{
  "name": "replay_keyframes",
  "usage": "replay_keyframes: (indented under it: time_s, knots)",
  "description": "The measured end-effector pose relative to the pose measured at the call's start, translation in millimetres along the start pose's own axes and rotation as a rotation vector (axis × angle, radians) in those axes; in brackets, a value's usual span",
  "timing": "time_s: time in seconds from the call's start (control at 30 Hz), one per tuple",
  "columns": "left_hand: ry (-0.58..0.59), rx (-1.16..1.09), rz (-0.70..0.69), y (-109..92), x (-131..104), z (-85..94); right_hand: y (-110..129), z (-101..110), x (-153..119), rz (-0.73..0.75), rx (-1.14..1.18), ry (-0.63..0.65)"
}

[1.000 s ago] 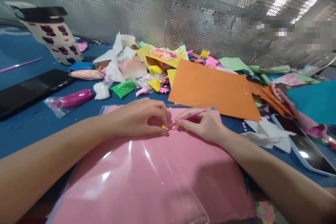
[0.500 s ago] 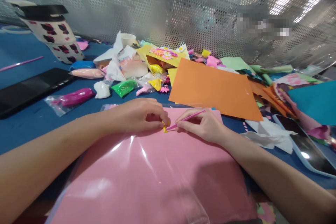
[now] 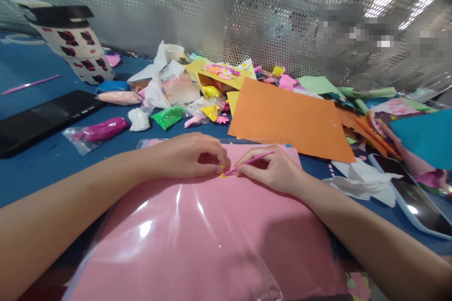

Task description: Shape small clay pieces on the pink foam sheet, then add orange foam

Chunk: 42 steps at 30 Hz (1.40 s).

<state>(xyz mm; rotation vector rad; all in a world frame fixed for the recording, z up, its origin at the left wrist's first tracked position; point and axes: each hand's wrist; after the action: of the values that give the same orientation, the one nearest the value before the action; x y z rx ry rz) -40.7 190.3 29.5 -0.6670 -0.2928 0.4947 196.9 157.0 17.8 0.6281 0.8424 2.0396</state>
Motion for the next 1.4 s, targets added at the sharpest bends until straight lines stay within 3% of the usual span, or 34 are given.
replay_keyframes:
  time_s: [0.37,0.57,0.87,1.4]
  knots:
    - [0.003,-0.037,0.005,-0.3,0.8,0.1,-1.7,7.0,-0.5,-0.04,-0.012,0.031]
    - [-0.003,-0.037,0.007,0.3,0.9,0.0,-3.5,11.6,0.2,-0.138,0.15,0.032]
    - [-0.009,-0.03,0.018,1.2,-0.2,-1.0,-0.2,0.9,1.3,-0.046,0.127,0.012]
    - [0.006,-0.061,-0.001,1.1,0.5,-0.1,-0.3,5.4,0.7,0.022,-0.026,0.013]
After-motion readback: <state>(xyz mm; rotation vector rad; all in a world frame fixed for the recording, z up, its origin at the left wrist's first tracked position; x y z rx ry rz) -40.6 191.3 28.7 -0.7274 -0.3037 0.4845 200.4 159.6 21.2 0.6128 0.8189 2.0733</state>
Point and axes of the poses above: each hand's wrist, its own x-axis towards the middle knuckle, its own z-axis out of the back of the hand, y = z × x, and after that the axes turned 6 degrees about -x, right-handed
